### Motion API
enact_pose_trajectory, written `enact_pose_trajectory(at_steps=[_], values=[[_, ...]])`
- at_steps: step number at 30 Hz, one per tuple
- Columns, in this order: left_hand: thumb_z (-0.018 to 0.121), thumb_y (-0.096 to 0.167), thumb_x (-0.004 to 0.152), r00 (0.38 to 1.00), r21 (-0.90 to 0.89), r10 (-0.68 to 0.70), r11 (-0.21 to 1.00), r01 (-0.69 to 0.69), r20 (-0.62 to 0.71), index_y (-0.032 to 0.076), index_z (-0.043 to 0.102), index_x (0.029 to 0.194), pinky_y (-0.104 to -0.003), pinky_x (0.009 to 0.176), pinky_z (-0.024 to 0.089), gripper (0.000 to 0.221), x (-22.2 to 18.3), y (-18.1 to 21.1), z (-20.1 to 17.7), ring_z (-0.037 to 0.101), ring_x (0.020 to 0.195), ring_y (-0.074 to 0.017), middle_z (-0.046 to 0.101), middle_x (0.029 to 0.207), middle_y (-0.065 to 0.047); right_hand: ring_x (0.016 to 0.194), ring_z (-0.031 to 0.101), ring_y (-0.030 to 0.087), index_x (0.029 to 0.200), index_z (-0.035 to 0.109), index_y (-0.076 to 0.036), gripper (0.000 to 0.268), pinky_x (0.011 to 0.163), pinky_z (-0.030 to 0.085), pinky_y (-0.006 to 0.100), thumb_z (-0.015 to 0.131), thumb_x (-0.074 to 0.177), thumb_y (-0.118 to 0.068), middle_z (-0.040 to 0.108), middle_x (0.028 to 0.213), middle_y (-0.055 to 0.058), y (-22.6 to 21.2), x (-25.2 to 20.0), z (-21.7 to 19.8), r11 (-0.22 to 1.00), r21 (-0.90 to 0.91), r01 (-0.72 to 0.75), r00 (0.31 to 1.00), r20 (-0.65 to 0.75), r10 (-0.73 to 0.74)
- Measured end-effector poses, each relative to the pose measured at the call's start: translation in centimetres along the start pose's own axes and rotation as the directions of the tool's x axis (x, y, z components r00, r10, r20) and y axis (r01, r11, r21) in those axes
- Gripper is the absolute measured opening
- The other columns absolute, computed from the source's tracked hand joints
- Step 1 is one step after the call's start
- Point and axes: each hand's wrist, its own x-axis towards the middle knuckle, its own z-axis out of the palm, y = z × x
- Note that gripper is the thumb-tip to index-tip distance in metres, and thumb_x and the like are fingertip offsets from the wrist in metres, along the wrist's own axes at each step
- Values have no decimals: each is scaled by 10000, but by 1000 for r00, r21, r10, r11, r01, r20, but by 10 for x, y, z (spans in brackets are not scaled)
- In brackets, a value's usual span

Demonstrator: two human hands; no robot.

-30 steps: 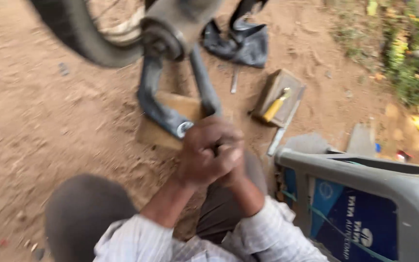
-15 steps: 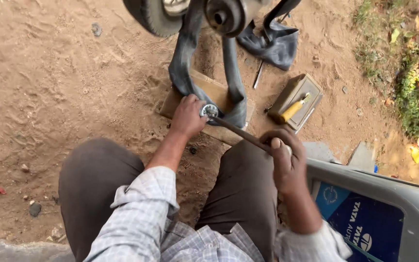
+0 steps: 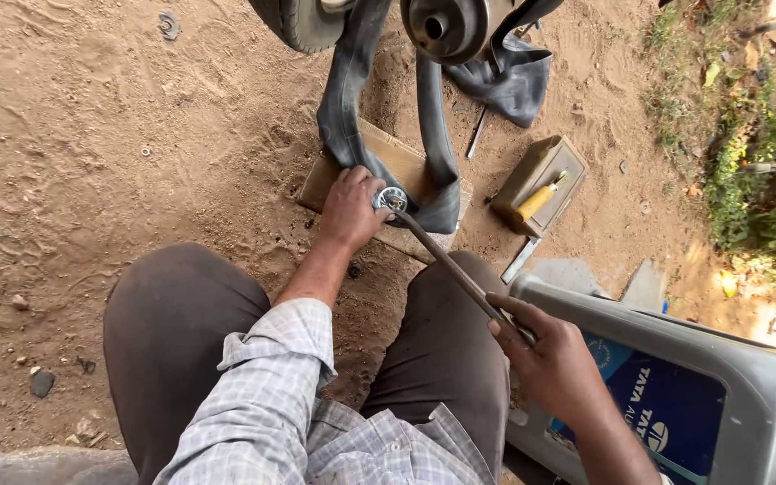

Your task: Repairing a punctured motorcycle inner tube by cleaning the surface, roughening it with a drill, and applying a patch.

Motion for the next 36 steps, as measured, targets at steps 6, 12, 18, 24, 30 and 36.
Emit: enact_pose_trajectory(at_steps=[6, 12, 18, 24, 30, 36], values=[[933, 317, 693, 991, 39, 95, 995, -92, -91, 43, 694, 1171, -456, 1061, 414, 600, 1, -7, 9, 518, 1184, -289, 573, 1232, -111, 746, 784, 217, 1300, 702, -202, 413, 708, 593, 393, 693, 906, -324, 800, 851, 138, -5, 6, -8, 994, -103, 45, 999, 10, -44], [900, 307, 767, 996, 49, 72, 996, -70, -45, 47, 678, 1186, -420, 1065, 461, 541, 2, -7, 8, 548, 1149, -253, 584, 1206, -88, 740, 757, 312, 1305, 690, -194, 398, 723, 583, 434, 653, 925, -305, 758, 793, 181, -29, 24, -25, 918, -371, 143, 990, 67, -127], [895, 260, 768, 992, 12, 98, 995, -97, -77, 42, 690, 1083, -461, 1005, 473, 434, -1, 2, -7, 555, 1124, -302, 582, 1128, -107, 817, 756, 341, 1307, 682, -234, 401, 780, 579, 470, 660, 919, -335, 762, 816, 181, -48, 53, -41, 875, -458, 155, 980, 181, -79], [879, 263, 792, 996, -10, 83, 996, -83, -35, 33, 684, 1078, -443, 1013, 481, 416, 3, -4, -3, 566, 1101, -292, 581, 1120, -105, 860, 783, 295, 1247, 710, -208, 363, 814, 595, 445, 617, 903, -273, 795, 879, 129, -62, 81, -53, 875, -440, 202, 963, 250, -97], [871, 273, 797, 999, -34, 53, 998, -53, 8, 37, 685, 1140, -404, 1000, 498, 456, 8, -7, -1, 574, 1084, -248, 587, 1132, -79, 801, 760, 308, 1277, 718, -251, 390, 786, 586, 464, 644, 898, -301, 765, 823, 144, -92, 90, -61, 838, -526, 144, 963, 268, 3], [854, 286, 807, 997, -29, -6, 1000, 8, 75, 37, 665, 1190, -400, 1006, 489, 495, 16, -10, 5, 572, 1088, -239, 581, 1186, -75, 699, 765, 312, 1273, 698, -265, 351, 746, 595, 464, 632, 935, -334, 759, 754, 153, -113, 94, -63, 836, -548, -9, 949, 259, 180]])
